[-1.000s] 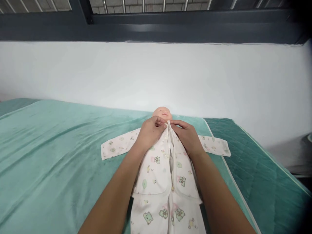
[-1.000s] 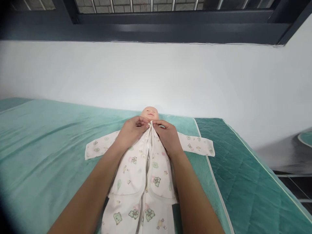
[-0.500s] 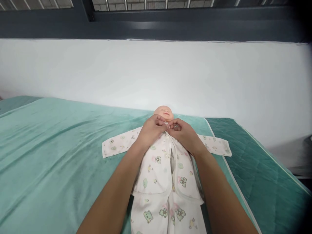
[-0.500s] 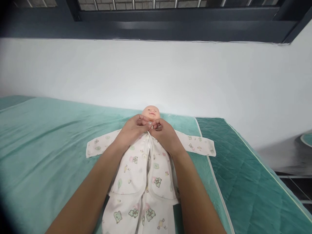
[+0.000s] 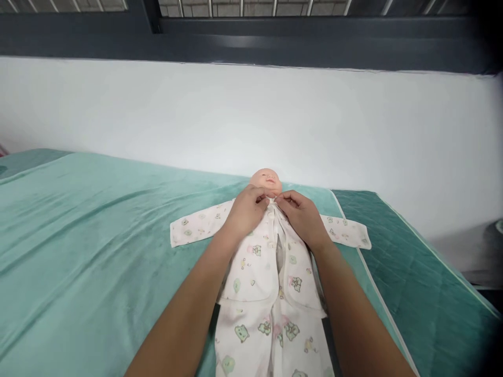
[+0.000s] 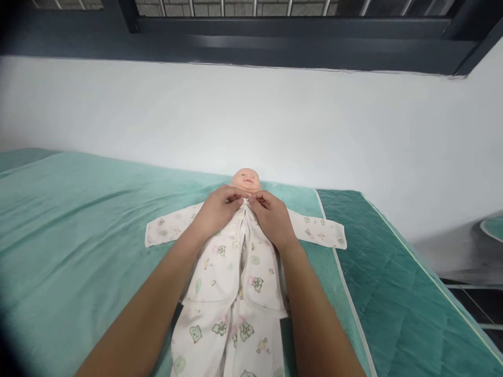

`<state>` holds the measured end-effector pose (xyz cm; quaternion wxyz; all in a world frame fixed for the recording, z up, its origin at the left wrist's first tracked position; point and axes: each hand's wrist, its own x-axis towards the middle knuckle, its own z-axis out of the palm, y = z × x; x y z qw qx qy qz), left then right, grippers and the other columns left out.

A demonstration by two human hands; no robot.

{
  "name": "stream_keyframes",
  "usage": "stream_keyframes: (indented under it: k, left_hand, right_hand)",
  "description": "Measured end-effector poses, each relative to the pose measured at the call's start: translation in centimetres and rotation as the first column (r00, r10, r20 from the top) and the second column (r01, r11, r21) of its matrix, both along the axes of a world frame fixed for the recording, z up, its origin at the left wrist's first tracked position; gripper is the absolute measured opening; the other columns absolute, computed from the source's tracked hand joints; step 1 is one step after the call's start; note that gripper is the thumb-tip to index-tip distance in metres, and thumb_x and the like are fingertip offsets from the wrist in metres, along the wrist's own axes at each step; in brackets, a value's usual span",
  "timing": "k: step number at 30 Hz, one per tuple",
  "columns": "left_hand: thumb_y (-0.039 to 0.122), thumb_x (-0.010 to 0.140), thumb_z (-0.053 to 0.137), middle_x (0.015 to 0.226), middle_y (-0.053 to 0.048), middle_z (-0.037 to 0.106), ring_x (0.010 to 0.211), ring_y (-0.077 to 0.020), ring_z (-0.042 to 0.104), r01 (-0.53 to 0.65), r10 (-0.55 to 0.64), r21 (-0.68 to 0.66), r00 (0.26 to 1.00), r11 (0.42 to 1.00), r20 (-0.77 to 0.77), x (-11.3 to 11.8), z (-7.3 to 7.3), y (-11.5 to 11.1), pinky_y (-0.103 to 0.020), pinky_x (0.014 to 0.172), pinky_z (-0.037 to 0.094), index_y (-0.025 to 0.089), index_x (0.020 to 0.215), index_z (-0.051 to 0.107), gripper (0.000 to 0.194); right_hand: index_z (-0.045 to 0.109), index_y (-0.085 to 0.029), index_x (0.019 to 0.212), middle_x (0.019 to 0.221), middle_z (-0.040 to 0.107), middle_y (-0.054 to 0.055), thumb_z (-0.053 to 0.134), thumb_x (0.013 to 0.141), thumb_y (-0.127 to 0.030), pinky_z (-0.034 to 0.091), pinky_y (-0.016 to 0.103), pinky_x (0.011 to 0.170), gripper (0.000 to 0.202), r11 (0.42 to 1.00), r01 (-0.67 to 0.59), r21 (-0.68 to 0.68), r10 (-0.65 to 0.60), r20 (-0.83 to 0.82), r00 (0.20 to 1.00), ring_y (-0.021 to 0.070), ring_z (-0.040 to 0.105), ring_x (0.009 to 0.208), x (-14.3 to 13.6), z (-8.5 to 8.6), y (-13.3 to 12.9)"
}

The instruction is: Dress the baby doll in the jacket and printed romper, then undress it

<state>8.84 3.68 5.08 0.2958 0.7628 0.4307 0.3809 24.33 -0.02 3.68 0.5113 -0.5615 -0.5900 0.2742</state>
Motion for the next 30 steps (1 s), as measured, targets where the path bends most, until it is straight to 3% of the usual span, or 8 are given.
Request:
stream_keyframes:
  k: [6,9,13,16,21,24,27,30]
  left_hand:
    - [0.019,0.093,0.042,0.112,-0.008,0.060,0.109,-0.0215,0.059,-0.023,0.032,0.085,0.994,0.996,-0.104,-0.5,-1.1,-0.8,-0.035,0.099,0.045,0.023,0.112,0.072,0.035]
    - [0.018,0.094,0.039,0.113,-0.008,0.059,0.112,-0.0207,0.058,-0.006,0.014,0.096,0.997,0.995,-0.081,-0.9,-1.5,-1.2,-0.035,0.102,0.043,0.021,0.117,0.069,0.038]
    - [0.021,0.096,0.039,0.114,-0.007,0.060,0.113,-0.0194,0.056,0.022,-0.017,0.158,0.999,0.987,-0.035,-1.4,-1.6,-2.3,-0.034,0.103,0.042,0.022,0.120,0.067,0.036]
    - [0.021,0.095,0.044,0.116,-0.006,0.061,0.116,-0.0195,0.055,0.001,-0.001,0.230,1.000,0.973,-0.003,-1.8,-1.4,-3.3,-0.034,0.103,0.041,0.023,0.114,0.066,0.030]
    - [0.021,0.095,0.046,0.109,-0.004,0.065,0.110,-0.0196,0.056,-0.004,-0.003,0.270,1.000,0.963,0.027,-2.3,-1.0,-4.1,-0.034,0.099,0.042,0.023,0.100,0.064,0.019]
    - [0.024,0.093,0.051,0.110,-0.004,0.065,0.111,-0.0203,0.055,0.001,-0.009,0.223,0.999,0.975,0.032,-2.4,-0.9,-4.1,-0.035,0.099,0.042,0.023,0.093,0.063,0.012]
    - [0.026,0.092,0.053,0.115,-0.004,0.064,0.115,-0.0211,0.053,0.019,-0.023,0.153,0.999,0.988,0.026,-2.4,-0.8,-4.1,-0.036,0.099,0.042,0.023,0.089,0.063,0.010]
    - [0.025,0.090,0.056,0.119,-0.004,0.063,0.118,-0.0216,0.052,0.040,-0.044,0.106,0.999,0.994,0.027,-2.5,-0.7,-4.2,-0.036,0.101,0.042,0.024,0.087,0.064,0.009]
  right_hand:
    - [0.074,-0.023,0.086,0.094,0.067,0.003,0.052,0.090,-0.040,0.042,0.033,0.085,0.028,0.989,0.086,0.119,-0.101,0.125,0.987,0.0193,0.059,0.090,-0.8,-0.4,-1.0]
    - [0.074,-0.026,0.100,0.105,0.062,0.005,0.050,0.093,-0.043,0.041,0.037,0.097,0.031,0.996,0.051,0.074,-0.060,0.121,0.991,0.0213,0.057,0.104,-0.7,-0.9,-2.1]
    - [0.063,-0.034,0.126,0.128,0.053,0.005,0.045,0.096,-0.044,0.027,0.042,0.114,0.036,0.998,-0.050,0.029,0.043,0.197,0.979,0.0225,0.042,0.129,-0.2,-1.6,-3.7]
    - [0.059,-0.035,0.129,0.133,0.050,0.004,0.044,0.097,-0.044,0.025,0.042,0.116,0.036,0.995,-0.090,0.038,0.081,0.205,0.975,0.0219,0.038,0.132,-0.1,-1.8,-4.0]
    - [0.063,-0.029,0.114,0.126,0.057,0.005,0.051,0.094,-0.040,0.042,0.037,0.099,0.026,0.988,0.025,0.150,-0.038,0.086,0.996,0.0219,0.048,0.122,-0.1,-1.4,-3.9]
    - [0.062,-0.026,0.099,0.105,0.063,0.004,0.051,0.093,-0.042,0.046,0.032,0.078,0.021,0.984,0.121,0.128,-0.131,0.068,0.989,0.0190,0.057,0.095,-0.5,-0.5,-4.4]
    - [0.058,-0.025,0.092,0.083,0.061,0.000,0.053,0.090,-0.050,0.040,0.030,0.062,0.026,0.993,0.114,0.003,-0.113,0.182,0.977,0.0160,0.052,0.068,-1.2,0.4,-5.3]
    - [0.053,-0.025,0.086,0.076,0.058,-0.001,0.059,0.086,-0.052,0.035,0.030,0.060,0.028,0.991,0.124,-0.041,-0.102,0.348,0.932,0.0163,0.049,0.065,-1.9,0.9,-5.9]
